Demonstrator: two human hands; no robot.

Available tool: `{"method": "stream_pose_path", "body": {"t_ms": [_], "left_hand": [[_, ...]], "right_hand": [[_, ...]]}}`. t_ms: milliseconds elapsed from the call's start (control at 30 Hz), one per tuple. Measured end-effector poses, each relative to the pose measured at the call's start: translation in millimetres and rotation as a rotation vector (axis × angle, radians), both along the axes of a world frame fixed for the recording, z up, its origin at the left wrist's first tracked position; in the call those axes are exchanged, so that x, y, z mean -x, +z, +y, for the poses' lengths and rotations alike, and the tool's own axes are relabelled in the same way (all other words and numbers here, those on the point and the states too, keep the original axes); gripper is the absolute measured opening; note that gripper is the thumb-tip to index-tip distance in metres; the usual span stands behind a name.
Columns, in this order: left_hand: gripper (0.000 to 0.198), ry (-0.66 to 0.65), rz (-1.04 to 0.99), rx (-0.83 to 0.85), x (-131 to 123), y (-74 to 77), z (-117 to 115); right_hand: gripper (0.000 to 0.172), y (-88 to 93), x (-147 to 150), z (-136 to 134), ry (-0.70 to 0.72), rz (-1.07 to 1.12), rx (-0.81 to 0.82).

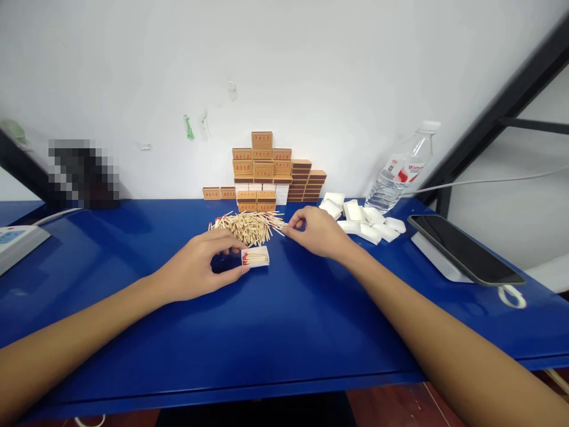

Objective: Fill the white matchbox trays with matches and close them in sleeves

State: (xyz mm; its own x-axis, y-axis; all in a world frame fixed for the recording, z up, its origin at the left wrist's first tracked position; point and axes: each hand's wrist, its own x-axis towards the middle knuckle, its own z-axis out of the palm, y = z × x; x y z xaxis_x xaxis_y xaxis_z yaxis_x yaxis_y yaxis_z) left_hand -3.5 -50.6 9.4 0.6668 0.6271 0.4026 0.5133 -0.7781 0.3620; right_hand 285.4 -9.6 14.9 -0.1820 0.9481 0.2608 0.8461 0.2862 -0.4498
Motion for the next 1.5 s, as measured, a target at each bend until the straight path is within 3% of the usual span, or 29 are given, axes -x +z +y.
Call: {"method": "stream_pose_path", "body": {"t_ms": [233,367,533,633,767,900,1000,1167,1300,1500], "left_hand": [[0.024,-0.001,0.027,0.021,0.6,-1.5,-0.3],[0.025,0.017,0.011,0.019,0.8,-1.1,0.0],[0.022,0.025,-0.016,0.037,0.9,1.8,0.7],[0.022,0.026,-0.020,0.081,0.4,3.7,0.1],[0.023,0.049,-0.046,0.128,-0.9,5.9,-0.7],[0.022,0.038,-0.050,0.175,-0.9,6.8,0.3],[0.024,0.033,-0.034,0.132,0.9,5.5,2.2],[0.025,0.042,0.021,0.092,3.2,1.9,4.0],[0.025,0.047,0.039,0.063,3.4,-0.1,4.3],[0.026,0.061,0.060,0.086,4.4,-1.1,4.7]], "right_hand": [[0.018,-19.4,9.7,3.1,0.022,-0.034,-0.024],[0.016,-11.2,7.3,1.6,0.036,-0.025,0.042],[0.018,0.9,7.7,-5.6,0.048,0.034,0.013],[0.015,1.2,10.2,-8.8,0.103,0.098,-0.036],[0.028,-1.2,14.7,-11.4,0.180,0.101,-0.106],[0.022,2.4,18.9,-14.1,0.146,0.160,-0.133],[0.023,10.0,21.4,-17.6,0.132,0.334,-0.070],[0.029,17.3,29.5,-27.3,0.226,0.592,0.134],[0.026,4.5,40.0,-31.9,0.295,0.572,0.235],[0.018,-17.1,46.6,-30.9,0.268,0.387,0.166]]}}
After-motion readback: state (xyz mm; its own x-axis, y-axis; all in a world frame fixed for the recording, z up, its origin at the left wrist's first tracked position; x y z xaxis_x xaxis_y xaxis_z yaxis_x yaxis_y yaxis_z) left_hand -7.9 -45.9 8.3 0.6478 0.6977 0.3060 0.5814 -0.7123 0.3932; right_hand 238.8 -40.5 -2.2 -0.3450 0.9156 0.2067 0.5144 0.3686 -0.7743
